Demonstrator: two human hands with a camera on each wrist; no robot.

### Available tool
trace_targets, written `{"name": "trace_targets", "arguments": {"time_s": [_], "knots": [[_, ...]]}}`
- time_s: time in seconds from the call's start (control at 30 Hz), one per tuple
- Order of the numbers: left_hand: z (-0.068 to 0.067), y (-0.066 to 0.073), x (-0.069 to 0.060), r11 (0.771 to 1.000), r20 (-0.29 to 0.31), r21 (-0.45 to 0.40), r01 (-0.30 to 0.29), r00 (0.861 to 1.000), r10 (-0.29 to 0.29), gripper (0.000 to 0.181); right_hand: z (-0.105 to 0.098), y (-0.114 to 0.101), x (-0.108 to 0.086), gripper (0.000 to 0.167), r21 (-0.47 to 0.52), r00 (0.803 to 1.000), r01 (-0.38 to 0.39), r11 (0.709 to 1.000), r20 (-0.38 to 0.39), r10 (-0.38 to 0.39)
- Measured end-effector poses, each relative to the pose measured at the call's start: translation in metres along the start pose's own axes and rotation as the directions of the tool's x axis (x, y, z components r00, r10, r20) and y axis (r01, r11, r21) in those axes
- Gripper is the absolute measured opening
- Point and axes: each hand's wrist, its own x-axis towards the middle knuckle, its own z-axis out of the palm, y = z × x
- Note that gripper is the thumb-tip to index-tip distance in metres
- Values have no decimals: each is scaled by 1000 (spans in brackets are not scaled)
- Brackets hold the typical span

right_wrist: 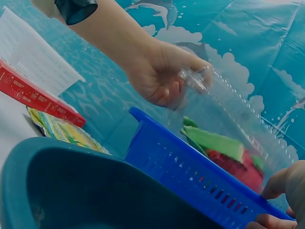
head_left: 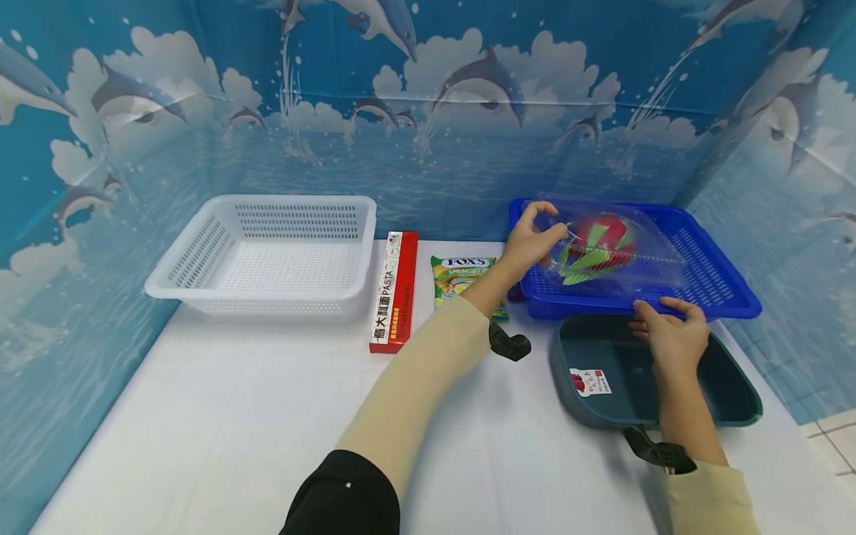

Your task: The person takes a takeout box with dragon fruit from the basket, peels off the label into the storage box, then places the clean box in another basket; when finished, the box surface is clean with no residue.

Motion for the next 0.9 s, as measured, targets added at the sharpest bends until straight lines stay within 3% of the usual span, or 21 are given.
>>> {"name": "trace_targets", "arguments": {"time_s": [0.37,0.6,0.9], "knots": [[7,-10,-1,988,29,119,99,994,-103,39,-2,1,0,36,22,1000,25,999,18,-25],[8,-7,3,941,31,294,166,983,-183,37,0,0,-1,36,13,1000,23,1000,17,-23],[15,-9,8,911,3,332,246,965,-261,39,-3,2,-2,36,15,999,28,1000,19,-28]]}}
